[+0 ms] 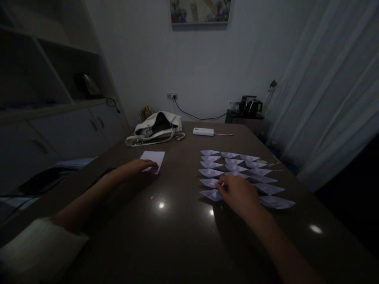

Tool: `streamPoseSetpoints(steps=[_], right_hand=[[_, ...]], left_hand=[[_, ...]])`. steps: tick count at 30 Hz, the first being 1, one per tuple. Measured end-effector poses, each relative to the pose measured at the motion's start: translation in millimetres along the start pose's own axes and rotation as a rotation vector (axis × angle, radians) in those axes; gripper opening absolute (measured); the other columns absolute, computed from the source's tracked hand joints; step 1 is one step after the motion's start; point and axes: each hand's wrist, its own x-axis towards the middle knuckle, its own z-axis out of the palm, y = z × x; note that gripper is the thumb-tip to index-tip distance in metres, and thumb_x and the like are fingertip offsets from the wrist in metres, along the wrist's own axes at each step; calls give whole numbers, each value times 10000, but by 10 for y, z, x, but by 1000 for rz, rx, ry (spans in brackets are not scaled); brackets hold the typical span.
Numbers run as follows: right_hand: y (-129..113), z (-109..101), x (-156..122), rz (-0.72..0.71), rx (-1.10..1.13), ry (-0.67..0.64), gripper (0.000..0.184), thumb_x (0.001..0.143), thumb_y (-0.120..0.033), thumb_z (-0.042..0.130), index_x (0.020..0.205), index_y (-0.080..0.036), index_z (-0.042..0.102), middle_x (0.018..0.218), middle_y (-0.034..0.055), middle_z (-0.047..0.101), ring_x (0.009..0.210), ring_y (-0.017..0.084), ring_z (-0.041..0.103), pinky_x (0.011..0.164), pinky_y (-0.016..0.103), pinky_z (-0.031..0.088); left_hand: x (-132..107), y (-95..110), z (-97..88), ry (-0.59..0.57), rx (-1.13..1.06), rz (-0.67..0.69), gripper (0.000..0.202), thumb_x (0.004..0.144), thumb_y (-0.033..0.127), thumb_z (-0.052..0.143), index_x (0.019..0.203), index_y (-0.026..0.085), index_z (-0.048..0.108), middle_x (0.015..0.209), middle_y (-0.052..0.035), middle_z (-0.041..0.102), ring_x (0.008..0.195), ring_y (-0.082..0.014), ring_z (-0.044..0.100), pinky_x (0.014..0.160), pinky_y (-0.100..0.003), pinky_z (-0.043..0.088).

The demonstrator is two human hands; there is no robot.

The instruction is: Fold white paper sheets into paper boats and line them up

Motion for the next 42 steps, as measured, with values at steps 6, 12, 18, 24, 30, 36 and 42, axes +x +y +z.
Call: streamPoseSetpoints(steps=[6,12,18,24,30,36,42], right_hand=[[-8,-8,-4,9,16,4,144,835,-264,567,800,-220,700,757,29,713,694,203,650,576,274,393],[15,11,1,-11,25,21,145,825,-276,578,781,-215,702,738,29,710,667,194,649,556,266,392],[29,21,4,-35,26,43,142,825,-276,578,783,-220,701,743,31,711,670,195,649,548,264,387],[28,24,8,-26,14,24,148,832,-274,575,785,-214,702,731,33,710,668,202,646,553,273,385],[11,10,1,-21,28,27,149,827,-281,582,772,-217,705,727,36,710,658,199,642,542,268,382],[-4,-3,-4,1,10,12,147,831,-279,578,786,-212,701,749,39,715,685,209,651,547,272,385],[14,15,1,-17,18,25,134,820,-267,589,786,-222,710,738,33,716,678,202,655,539,264,387]], left_hand=[[8,-33,-6,12,-5,-22,278,840,216,561,1114,251,580,1102,-57,672,948,-227,637,804,-298,452],[29,-35,8,9,-21,-4,280,872,205,537,1142,251,595,1138,-70,665,990,-231,632,840,-311,442],[31,-9,2,-6,-50,55,241,925,276,489,1117,269,634,1171,-58,646,1011,-212,629,841,-283,441],[18,-12,-4,5,-40,43,260,891,215,530,1128,263,624,1171,-63,648,1020,-221,622,863,-304,438],[15,6,-23,-7,-21,23,296,870,170,530,1143,255,609,1186,-69,643,1032,-226,620,872,-316,443],[-19,57,-52,-4,0,10,285,883,219,506,1155,247,590,1182,-71,645,1046,-229,614,887,-324,443],[-35,124,-38,38,44,-78,293,901,309,458,1158,198,547,1099,-117,669,941,-246,649,796,-328,482]])
